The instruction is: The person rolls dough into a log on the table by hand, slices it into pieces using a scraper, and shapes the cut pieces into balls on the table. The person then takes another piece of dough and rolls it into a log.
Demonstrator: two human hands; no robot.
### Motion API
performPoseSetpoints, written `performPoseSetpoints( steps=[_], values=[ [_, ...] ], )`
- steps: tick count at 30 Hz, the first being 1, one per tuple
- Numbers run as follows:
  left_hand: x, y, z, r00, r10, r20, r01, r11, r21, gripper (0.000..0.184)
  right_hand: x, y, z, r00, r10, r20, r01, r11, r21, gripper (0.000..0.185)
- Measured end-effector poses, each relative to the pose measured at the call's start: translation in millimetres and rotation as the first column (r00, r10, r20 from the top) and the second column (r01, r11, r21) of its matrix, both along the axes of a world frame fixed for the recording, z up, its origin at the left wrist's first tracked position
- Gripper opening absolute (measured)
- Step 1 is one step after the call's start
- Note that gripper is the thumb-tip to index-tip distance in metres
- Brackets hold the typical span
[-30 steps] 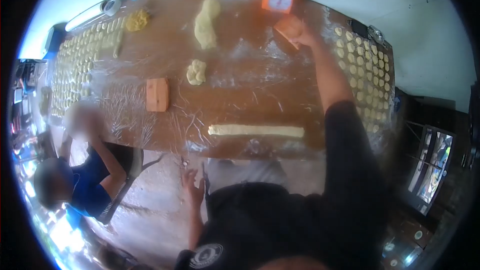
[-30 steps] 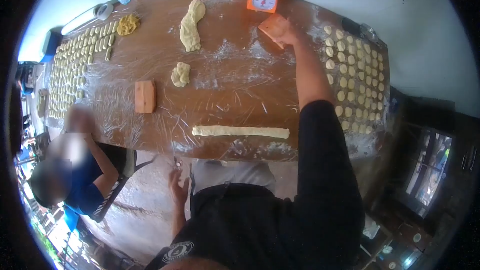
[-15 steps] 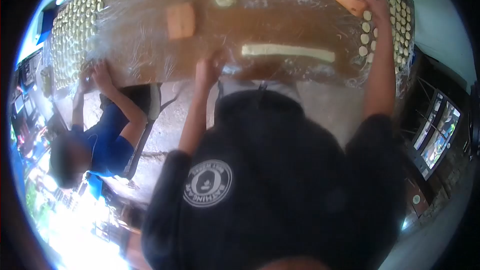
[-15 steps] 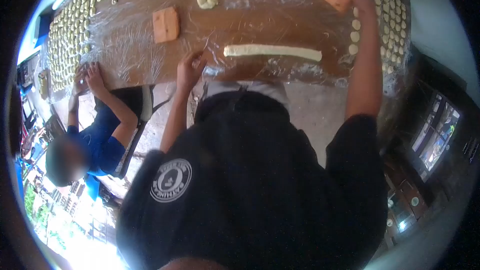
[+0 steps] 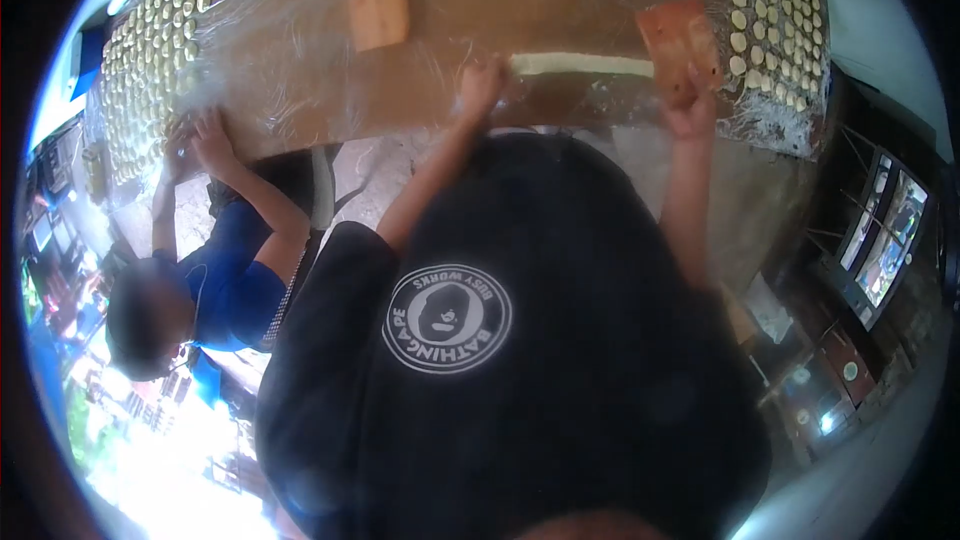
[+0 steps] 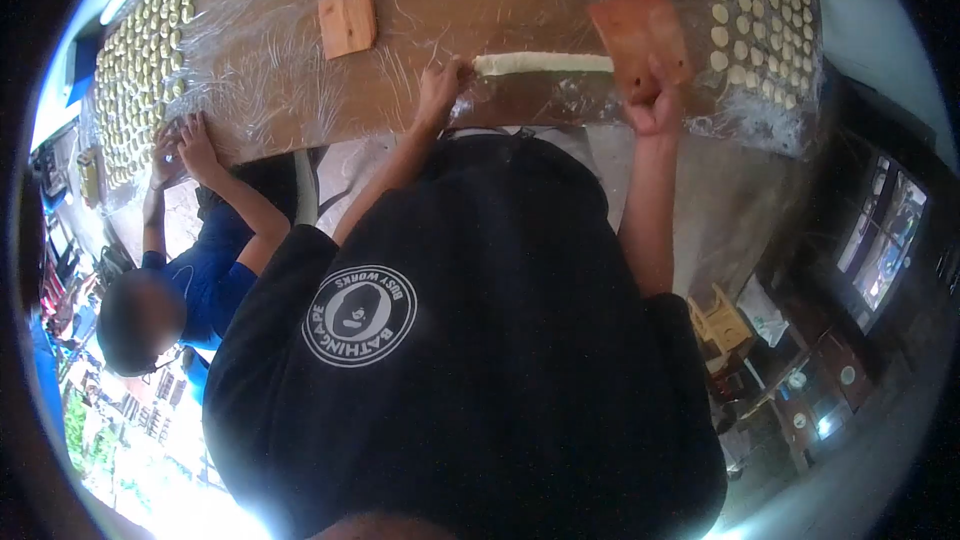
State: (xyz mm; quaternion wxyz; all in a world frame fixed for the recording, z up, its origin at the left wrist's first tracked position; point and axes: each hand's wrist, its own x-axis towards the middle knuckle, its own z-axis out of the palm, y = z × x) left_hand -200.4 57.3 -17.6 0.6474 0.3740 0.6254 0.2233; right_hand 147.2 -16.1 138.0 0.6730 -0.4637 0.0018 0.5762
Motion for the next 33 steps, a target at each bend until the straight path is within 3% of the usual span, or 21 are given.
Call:
performPoseSetpoints(
  steps=[1,3,5,6,7,8,10,13,16,22,27,31,33],
  values=[
    [-4,8,9,0.979,-0.132,-0.158,0.146,0.986,0.076,0.043,-10,4,10,0.996,-0.018,0.086,0.018,1.0,0.006,0.058],
    [-9,12,45,0.928,-0.214,-0.304,0.308,0.901,0.305,0.043,-28,23,31,0.965,-0.053,0.258,0.048,0.999,0.025,0.051],
    [-11,12,52,0.874,-0.24,-0.424,0.452,0.723,0.523,0.045,-44,32,38,0.78,0.155,0.606,-0.082,0.986,-0.146,0.052],
    [-10,15,41,0.852,-0.235,-0.467,0.507,0.594,0.625,0.046,-53,36,37,0.63,0.265,0.73,-0.117,0.962,-0.248,0.053],
    [-9,17,36,0.831,-0.226,-0.509,0.553,0.447,0.703,0.047,-62,39,30,0.335,0.376,0.864,-0.118,0.926,-0.358,0.059],
    [-7,18,30,0.806,-0.283,-0.52,0.591,0.436,0.679,0.048,-73,39,22,0.005,0.464,0.886,-0.081,0.883,-0.463,0.066],
    [4,25,25,0.752,-0.386,-0.535,0.659,0.402,0.636,0.049,-113,41,17,-0.198,0.329,0.924,-0.149,0.921,-0.36,0.075],
    [10,32,16,0.652,-0.449,-0.611,0.758,0.379,0.531,0.048,-153,43,25,-0.091,0.389,0.917,-0.315,0.862,-0.397,0.082],
    [11,35,12,0.638,-0.44,-0.632,0.769,0.391,0.505,0.047,-170,44,19,-0.157,0.518,0.841,-0.329,0.775,-0.539,0.084],
    [6,34,23,0.64,-0.509,-0.575,0.766,0.479,0.428,0.046,-183,43,2,-0.261,0.503,0.824,-0.292,0.772,-0.564,0.086],
    [13,27,25,0.71,-0.387,-0.589,0.704,0.4,0.586,0.045,-189,41,-48,-0.25,0.459,0.852,-0.303,0.799,-0.519,0.078],
    [11,31,19,0.628,-0.463,-0.625,0.777,0.415,0.473,0.049,-198,111,-42,-0.272,0.421,0.865,-0.211,0.851,-0.48,0.073],
    [8,17,22,0.673,-0.441,-0.593,0.738,0.453,0.5,0.045,-185,161,-12,-0.243,0.461,0.853,-0.186,0.841,-0.508,0.073]
  ],
)
